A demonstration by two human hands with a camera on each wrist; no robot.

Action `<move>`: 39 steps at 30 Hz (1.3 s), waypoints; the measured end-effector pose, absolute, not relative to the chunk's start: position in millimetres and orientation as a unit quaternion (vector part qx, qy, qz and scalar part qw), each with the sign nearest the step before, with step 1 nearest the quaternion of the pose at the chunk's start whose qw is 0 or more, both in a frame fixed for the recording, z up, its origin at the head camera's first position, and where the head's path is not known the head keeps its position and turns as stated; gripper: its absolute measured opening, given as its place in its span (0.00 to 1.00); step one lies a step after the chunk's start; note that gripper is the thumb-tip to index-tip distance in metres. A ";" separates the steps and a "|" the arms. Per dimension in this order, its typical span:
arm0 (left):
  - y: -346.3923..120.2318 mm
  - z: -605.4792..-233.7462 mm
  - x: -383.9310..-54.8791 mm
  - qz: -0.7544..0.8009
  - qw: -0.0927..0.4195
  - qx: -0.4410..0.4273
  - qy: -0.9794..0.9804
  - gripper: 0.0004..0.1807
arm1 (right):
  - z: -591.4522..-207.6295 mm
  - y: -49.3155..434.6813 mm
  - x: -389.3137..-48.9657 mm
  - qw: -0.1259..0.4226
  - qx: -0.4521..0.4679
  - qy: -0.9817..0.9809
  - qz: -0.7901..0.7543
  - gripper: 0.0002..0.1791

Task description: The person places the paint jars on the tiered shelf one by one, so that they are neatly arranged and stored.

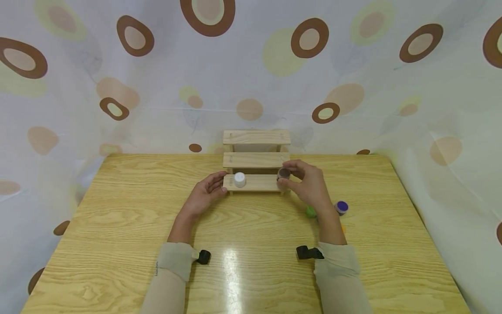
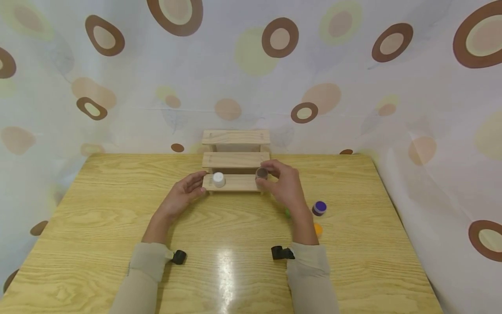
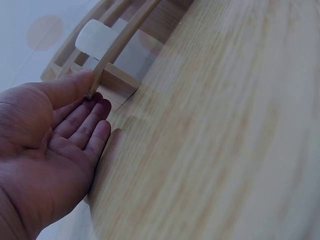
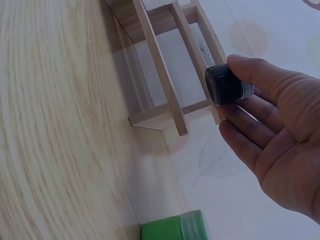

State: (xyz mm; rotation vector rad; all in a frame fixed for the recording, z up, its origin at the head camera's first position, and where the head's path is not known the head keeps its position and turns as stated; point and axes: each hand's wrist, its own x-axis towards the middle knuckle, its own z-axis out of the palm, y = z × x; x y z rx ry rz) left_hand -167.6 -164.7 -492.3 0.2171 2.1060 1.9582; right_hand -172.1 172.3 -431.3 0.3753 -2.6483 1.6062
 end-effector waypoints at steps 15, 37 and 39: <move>-163.9 -492.8 -167.8 0.671 0.129 0.073 0.727 0.32 | -446.0 158.3 -175.6 -0.005 0.135 -0.836 0.532 0.24; -163.6 -493.5 -168.4 0.671 0.128 0.075 0.727 0.32 | -458.4 148.2 -179.3 -0.003 0.134 -0.851 0.507 0.25; -163.5 -493.8 -168.4 0.671 0.128 0.074 0.727 0.32 | -459.4 148.0 -179.5 -0.004 0.133 -0.852 0.506 0.25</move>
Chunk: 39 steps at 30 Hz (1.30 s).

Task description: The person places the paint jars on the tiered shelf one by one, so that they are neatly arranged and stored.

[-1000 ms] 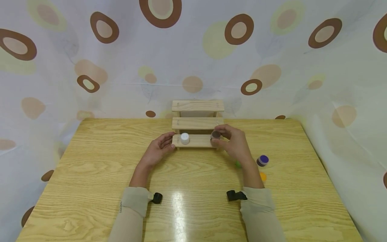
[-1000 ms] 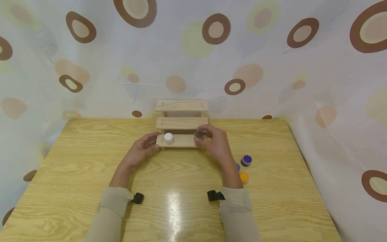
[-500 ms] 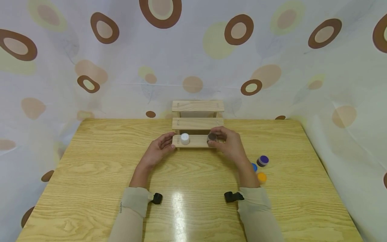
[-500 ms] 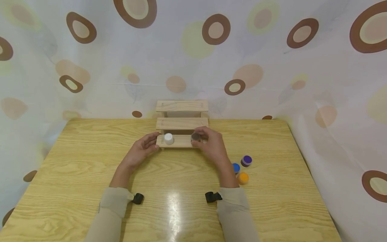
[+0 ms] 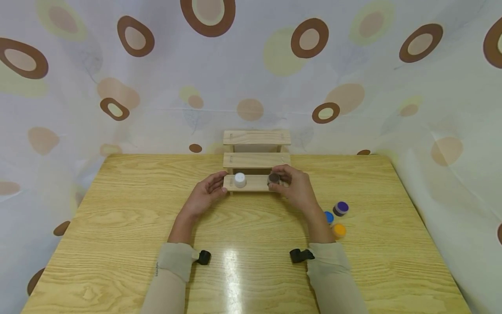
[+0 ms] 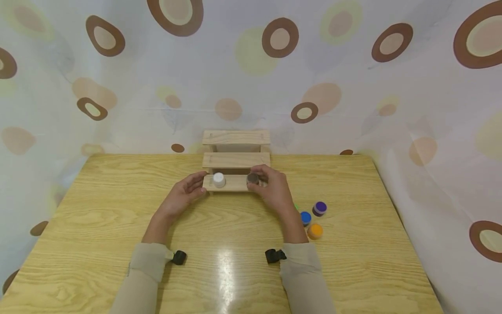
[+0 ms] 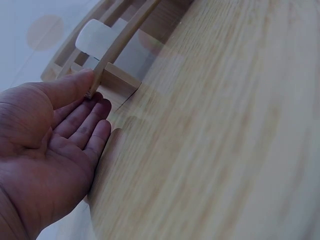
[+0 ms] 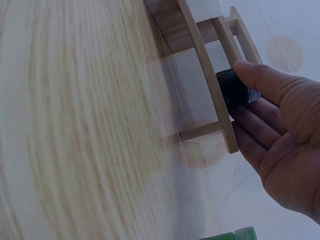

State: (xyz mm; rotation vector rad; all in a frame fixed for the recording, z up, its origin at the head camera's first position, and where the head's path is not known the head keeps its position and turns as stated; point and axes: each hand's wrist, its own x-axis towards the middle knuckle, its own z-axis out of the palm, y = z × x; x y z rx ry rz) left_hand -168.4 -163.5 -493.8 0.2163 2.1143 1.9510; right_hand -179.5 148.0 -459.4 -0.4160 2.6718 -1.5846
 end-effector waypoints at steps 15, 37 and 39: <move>-164.6 -493.2 -167.7 0.674 0.133 0.072 0.723 0.32 | -453.6 158.0 -177.0 0.019 -0.137 0.844 -0.518 0.27; -163.8 -492.9 -167.1 0.679 0.134 0.077 0.718 0.33 | -441.7 224.1 -170.0 -0.001 -0.109 0.823 -0.557 0.28; -164.3 -492.1 -166.7 0.678 0.133 0.077 0.719 0.33 | -441.8 233.2 -168.2 -0.014 -0.101 0.827 -0.553 0.28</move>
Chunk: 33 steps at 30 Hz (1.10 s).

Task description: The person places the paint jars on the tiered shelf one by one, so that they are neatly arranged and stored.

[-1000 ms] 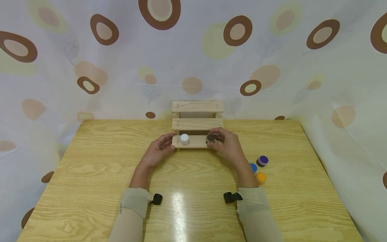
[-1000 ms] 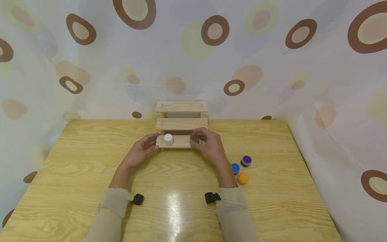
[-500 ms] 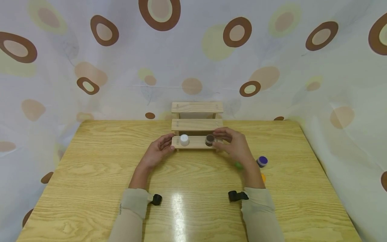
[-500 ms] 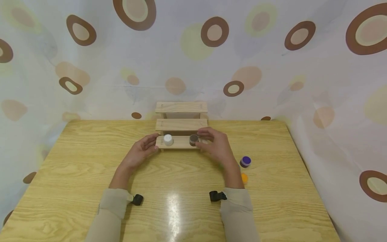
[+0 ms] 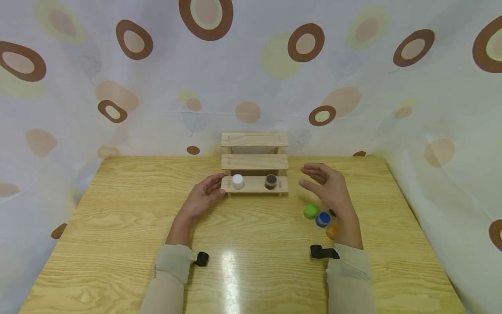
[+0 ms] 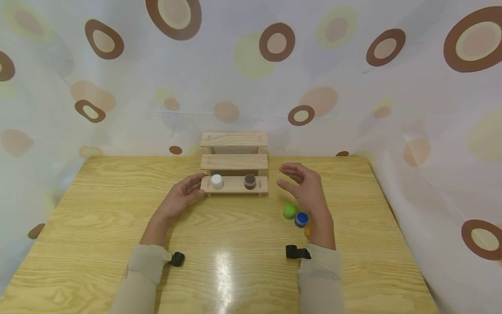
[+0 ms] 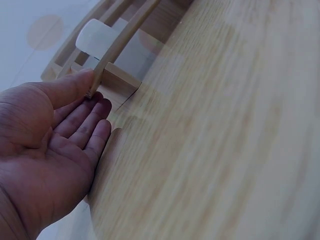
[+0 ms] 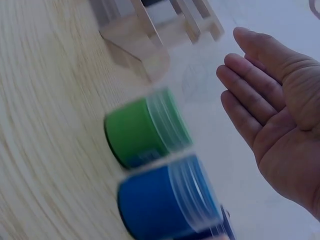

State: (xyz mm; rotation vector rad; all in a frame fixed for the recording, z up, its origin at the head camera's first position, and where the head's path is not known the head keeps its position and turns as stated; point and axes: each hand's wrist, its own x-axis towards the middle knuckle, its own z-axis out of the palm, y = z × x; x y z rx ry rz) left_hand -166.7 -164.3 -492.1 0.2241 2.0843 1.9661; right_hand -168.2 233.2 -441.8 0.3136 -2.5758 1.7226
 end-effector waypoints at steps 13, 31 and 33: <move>-162.2 -495.3 -168.9 0.677 0.136 0.074 0.719 0.33 | -444.1 283.3 -150.2 0.057 0.071 -0.816 0.571 0.28; -163.8 -493.2 -167.5 0.669 0.135 0.072 0.727 0.33 | -461.4 342.8 -117.1 0.022 0.060 -0.825 0.561 0.27; -163.5 -494.3 -167.3 0.670 0.135 0.070 0.727 0.33 | -465.9 345.9 -114.8 0.013 0.072 -0.827 0.558 0.27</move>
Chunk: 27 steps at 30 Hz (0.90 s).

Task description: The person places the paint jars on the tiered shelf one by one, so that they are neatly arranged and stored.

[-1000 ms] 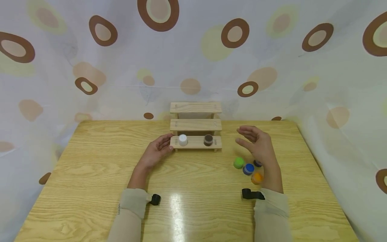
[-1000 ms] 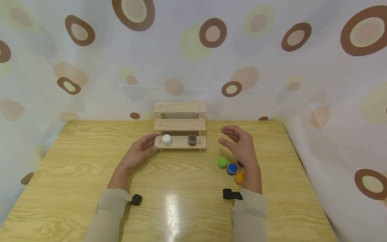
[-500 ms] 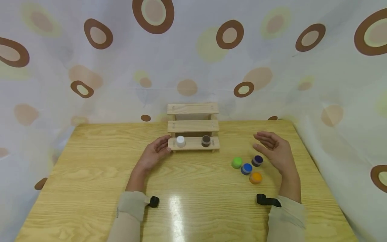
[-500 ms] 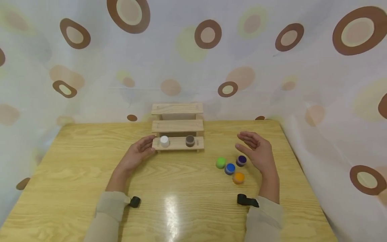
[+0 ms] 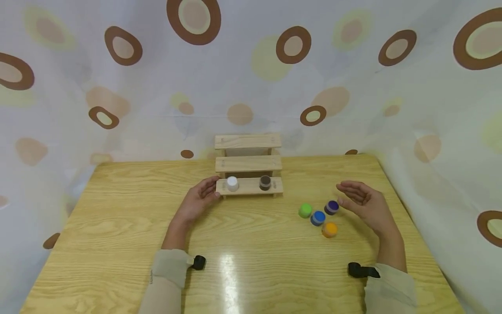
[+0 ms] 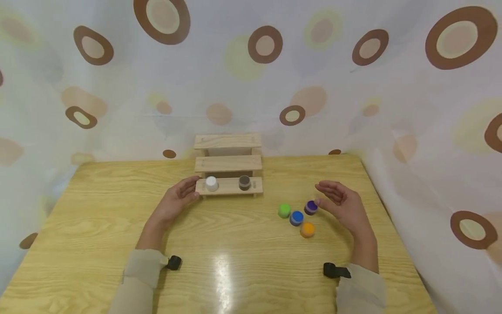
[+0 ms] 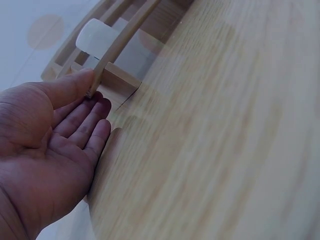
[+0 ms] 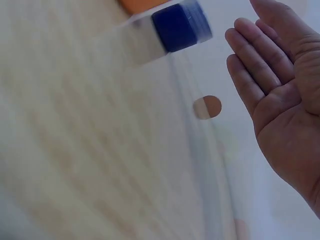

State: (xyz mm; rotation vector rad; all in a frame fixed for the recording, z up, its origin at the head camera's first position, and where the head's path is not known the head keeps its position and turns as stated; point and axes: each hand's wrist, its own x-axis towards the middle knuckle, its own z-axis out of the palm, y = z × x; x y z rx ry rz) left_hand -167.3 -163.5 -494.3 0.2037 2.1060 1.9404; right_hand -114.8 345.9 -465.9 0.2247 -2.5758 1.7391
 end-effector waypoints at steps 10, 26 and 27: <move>-163.9 -491.1 -165.4 0.673 0.135 0.073 0.723 0.33 | -484.1 350.3 -116.1 -0.041 0.106 -0.809 0.576 0.29; -163.1 -490.2 -165.9 0.675 0.135 0.072 0.722 0.33 | -496.3 354.7 -115.7 -0.074 0.150 -0.798 0.579 0.29; -163.1 -490.2 -165.8 0.675 0.135 0.072 0.722 0.33 | -496.0 354.4 -116.0 -0.073 0.152 -0.799 0.577 0.29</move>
